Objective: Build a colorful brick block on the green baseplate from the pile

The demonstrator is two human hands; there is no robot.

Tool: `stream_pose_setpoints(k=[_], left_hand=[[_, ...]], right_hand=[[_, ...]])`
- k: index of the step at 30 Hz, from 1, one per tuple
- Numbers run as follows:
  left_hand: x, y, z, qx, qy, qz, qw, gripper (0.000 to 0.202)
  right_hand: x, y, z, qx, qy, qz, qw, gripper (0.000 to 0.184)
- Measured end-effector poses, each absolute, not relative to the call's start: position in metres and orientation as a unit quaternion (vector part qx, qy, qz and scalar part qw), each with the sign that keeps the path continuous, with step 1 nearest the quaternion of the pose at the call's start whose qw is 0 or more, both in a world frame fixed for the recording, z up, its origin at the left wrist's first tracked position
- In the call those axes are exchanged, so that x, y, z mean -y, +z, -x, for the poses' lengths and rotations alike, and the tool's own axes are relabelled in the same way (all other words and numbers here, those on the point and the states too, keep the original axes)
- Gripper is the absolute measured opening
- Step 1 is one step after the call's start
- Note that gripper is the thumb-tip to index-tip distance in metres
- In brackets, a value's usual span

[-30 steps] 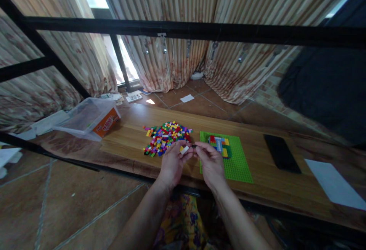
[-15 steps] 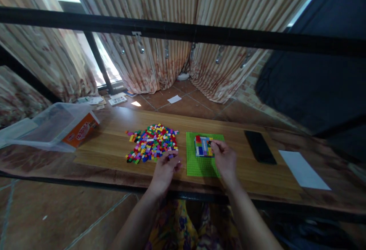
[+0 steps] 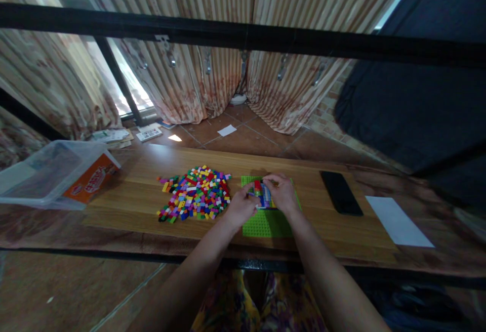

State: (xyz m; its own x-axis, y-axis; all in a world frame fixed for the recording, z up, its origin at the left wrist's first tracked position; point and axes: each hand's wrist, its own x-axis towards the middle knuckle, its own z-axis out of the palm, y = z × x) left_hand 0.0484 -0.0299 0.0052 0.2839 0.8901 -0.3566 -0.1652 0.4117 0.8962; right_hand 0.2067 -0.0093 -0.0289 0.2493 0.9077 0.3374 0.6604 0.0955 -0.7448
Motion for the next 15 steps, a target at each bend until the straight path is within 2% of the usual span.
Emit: stream_pose_setpoints(k=[8,15], left_hand=[[0.025,0.002,-0.052,-0.468,0.337,-0.441,0.688,0.061],[0.026,0.004,-0.052,-0.469,0.347,-0.422,0.694,0.053]], right_hand=[[0.007,-0.035,-0.211,0.575,0.237,0.64,0.452,0.019],[0.002,-0.024,-0.215,0.613,0.256,0.633,0.397,0.02]])
